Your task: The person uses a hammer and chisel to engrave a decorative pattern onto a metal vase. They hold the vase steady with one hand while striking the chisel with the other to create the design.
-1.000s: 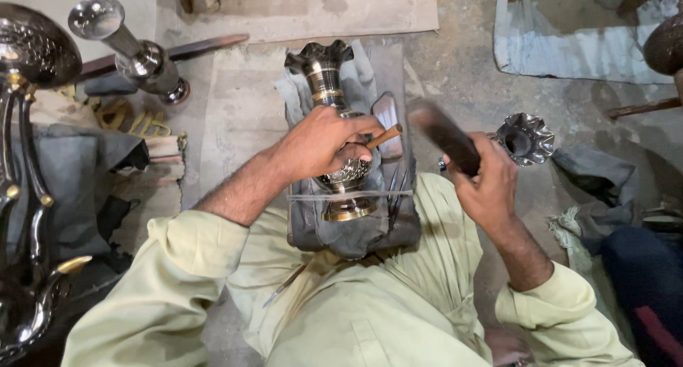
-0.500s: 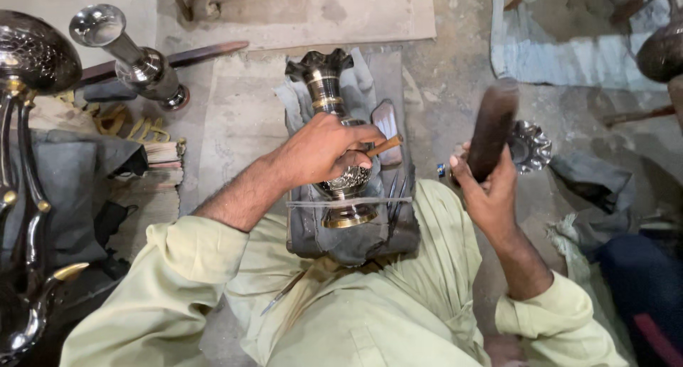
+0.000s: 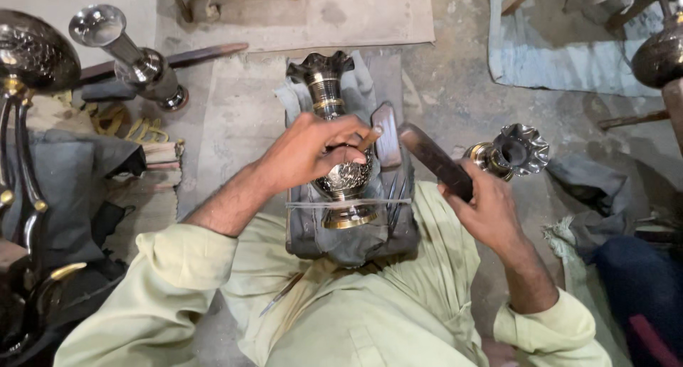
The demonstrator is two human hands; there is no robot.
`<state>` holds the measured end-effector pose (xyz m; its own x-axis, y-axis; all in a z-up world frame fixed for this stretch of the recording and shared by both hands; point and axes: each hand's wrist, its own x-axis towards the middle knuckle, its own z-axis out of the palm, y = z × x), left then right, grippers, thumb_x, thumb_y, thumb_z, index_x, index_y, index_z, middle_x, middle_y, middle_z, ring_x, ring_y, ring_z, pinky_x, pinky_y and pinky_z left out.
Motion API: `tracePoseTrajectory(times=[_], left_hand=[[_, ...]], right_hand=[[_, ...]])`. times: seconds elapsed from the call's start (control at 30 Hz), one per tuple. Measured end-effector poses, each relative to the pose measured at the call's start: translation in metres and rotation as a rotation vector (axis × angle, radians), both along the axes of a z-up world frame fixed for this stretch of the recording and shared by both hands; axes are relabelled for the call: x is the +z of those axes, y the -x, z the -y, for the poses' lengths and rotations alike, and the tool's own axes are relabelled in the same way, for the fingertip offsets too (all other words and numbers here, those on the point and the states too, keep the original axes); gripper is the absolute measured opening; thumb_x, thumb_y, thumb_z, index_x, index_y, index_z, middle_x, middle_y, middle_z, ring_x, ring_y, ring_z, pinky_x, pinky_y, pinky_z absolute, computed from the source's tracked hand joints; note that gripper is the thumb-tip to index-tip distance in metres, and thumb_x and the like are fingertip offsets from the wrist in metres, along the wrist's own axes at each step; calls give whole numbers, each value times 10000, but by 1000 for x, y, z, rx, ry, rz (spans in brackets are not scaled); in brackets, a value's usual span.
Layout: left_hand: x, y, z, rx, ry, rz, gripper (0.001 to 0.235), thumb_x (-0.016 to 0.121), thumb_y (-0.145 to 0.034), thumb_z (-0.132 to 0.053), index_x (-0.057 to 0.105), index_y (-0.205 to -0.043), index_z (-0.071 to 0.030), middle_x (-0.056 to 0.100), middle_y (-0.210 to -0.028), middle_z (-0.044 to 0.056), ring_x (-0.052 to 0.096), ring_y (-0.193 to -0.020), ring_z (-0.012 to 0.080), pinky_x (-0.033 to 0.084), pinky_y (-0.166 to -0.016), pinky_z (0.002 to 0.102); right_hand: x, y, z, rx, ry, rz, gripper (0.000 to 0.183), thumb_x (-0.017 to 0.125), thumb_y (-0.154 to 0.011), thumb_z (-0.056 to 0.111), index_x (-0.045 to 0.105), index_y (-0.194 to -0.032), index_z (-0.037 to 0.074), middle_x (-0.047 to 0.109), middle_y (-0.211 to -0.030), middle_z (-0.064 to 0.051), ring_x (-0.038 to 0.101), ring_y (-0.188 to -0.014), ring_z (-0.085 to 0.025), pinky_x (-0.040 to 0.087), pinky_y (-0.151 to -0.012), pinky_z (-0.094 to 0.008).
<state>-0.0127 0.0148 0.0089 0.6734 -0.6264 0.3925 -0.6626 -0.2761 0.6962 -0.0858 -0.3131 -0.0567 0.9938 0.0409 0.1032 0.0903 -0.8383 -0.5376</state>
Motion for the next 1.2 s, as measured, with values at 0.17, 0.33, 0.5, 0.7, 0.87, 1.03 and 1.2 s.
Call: tracePoseTrajectory(times=[0.17,0.33,0.5,0.7,0.87,1.03,1.2], left_hand=[[-4,1,-6,-37,-172,-131,327,773,-873,-164,661,-1175,-101,793,-901,100,774,-748,260,549,-648,434],[-8,2,-6,-87,-161,48,322,782,-880,-196,671,-1168,-104,746,-869,123,733,-811,340,547,-679,453],[-13,2,-5,-63,-201,86,323,773,-894,-235,678,-1171,-102,738,-867,131,722,-807,361,539,-673,471],[-17,-1,-2,-83,-160,140,342,779,-876,-232,679,-1163,-77,745,-931,136,725,-868,357,547,-715,468],[-19,0,-3,-53,-180,137,344,792,-863,-199,687,-1164,-71,741,-923,143,727,-872,357,549,-722,467],[-16,-2,-1,-63,-229,79,335,788,-877,-179,693,-1185,-88,738,-897,150,716,-852,367,541,-709,475],[-15,-3,-3,-114,-154,142,357,790,-860,-152,678,-1192,-85,738,-924,157,708,-858,381,541,-706,477]], right_hand=[[-31,19,-15,200,-630,-172,443,783,-892,215,605,-1274,78,659,-999,39,585,-908,-57,502,-780,-268],[-32,35,-26,18,-353,-211,428,811,-863,235,635,-1198,34,623,-831,-44,552,-743,-118,495,-648,-323],[-11,37,-40,-51,-248,234,415,789,-904,195,616,-1239,20,685,-923,-79,658,-814,-185,527,-706,-370],[17,29,-37,38,85,513,430,753,-835,25,643,-1249,46,697,-1029,-170,662,-943,-394,510,-834,-480],[27,20,-35,14,-57,461,410,785,-898,40,601,-1263,8,657,-1073,-160,651,-971,-368,492,-840,-463],[29,22,-32,-37,-28,363,410,775,-841,88,628,-1216,14,659,-957,-166,641,-834,-370,488,-757,-473],[27,21,-33,42,-19,469,402,767,-859,80,612,-1228,38,695,-1021,-143,659,-891,-358,513,-785,-445]])
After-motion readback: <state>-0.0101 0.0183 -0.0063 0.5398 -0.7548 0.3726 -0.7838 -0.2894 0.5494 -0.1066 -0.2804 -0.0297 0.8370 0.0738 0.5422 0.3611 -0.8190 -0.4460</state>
